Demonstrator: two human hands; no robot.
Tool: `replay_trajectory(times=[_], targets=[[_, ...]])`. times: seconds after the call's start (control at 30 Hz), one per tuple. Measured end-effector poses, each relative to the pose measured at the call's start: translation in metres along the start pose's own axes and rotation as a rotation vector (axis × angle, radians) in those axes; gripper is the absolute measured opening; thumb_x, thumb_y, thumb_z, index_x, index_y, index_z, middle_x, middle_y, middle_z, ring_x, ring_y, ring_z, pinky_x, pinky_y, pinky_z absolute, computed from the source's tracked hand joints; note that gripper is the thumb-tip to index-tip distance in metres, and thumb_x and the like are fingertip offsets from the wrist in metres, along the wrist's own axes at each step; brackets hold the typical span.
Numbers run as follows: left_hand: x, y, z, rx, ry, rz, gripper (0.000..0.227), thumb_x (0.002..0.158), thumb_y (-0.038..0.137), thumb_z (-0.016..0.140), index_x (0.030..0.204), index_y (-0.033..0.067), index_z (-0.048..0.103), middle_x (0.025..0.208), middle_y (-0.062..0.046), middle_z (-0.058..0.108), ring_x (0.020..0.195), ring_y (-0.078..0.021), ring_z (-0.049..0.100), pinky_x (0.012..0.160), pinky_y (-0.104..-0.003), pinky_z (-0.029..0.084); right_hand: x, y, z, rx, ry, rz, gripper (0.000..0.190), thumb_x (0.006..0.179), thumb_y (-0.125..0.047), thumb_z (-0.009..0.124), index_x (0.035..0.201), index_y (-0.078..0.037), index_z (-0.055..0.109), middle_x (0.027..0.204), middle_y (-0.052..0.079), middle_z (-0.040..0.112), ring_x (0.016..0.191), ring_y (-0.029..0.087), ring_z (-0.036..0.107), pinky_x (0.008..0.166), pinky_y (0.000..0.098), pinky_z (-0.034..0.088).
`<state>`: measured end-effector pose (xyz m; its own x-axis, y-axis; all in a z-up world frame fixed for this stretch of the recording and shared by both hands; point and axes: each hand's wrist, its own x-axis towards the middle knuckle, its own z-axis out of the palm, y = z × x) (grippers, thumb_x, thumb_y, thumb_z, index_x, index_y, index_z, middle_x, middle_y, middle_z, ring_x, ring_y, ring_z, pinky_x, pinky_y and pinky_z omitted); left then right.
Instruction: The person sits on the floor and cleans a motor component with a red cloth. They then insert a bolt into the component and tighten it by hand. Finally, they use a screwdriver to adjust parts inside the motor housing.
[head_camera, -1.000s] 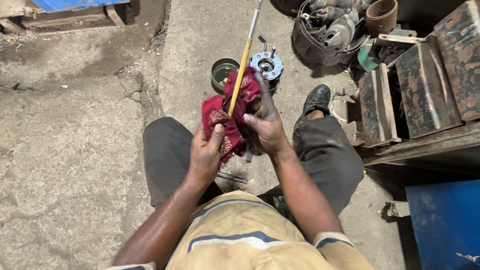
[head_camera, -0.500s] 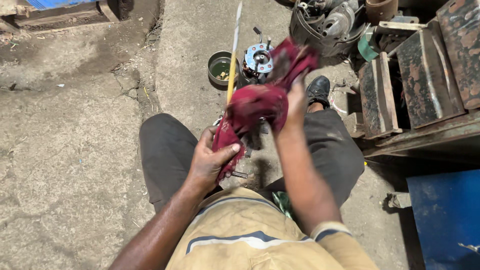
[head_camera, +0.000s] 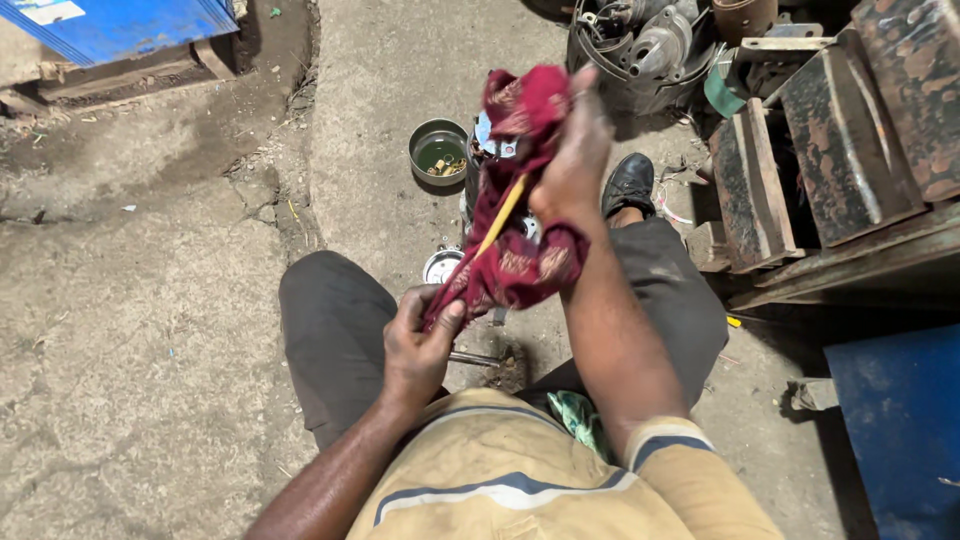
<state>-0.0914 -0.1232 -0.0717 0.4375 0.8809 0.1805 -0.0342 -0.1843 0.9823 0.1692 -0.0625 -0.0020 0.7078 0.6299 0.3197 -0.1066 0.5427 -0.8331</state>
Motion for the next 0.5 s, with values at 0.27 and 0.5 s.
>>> replay_trajectory(times=[0.27, 0.5], targets=[[0.056, -0.013, 0.002, -0.586, 0.021, -0.42, 0.013, 0.103, 0.015, 0.059, 0.096, 0.0039, 0.062, 0.072, -0.008, 0.064, 0.044, -0.0132, 0.052, 0.034, -0.029, 0.039, -0.063, 0.0, 0.009, 0.165, -0.223, 0.142, 0.043, 0.117, -0.044, 0.048, 0.112, -0.005, 0.065, 0.096, 0.008, 0.068, 0.079, 0.017, 0.062, 0.073, 0.0343, 0.055], [0.087, -0.019, 0.037, -0.667, 0.206, -0.292, 0.021, 0.096, 0.0, 0.053, 0.112, 0.0047, 0.065, 0.089, -0.004, 0.067, 0.068, -0.0118, 0.064, 0.057, -0.028, 0.052, -0.14, 0.031, 0.025, -0.249, -0.304, 0.25, 0.036, 0.104, -0.028, 0.06, 0.131, -0.004, 0.058, 0.116, 0.005, 0.067, 0.107, 0.012, 0.061, 0.095, 0.0277, 0.052]])
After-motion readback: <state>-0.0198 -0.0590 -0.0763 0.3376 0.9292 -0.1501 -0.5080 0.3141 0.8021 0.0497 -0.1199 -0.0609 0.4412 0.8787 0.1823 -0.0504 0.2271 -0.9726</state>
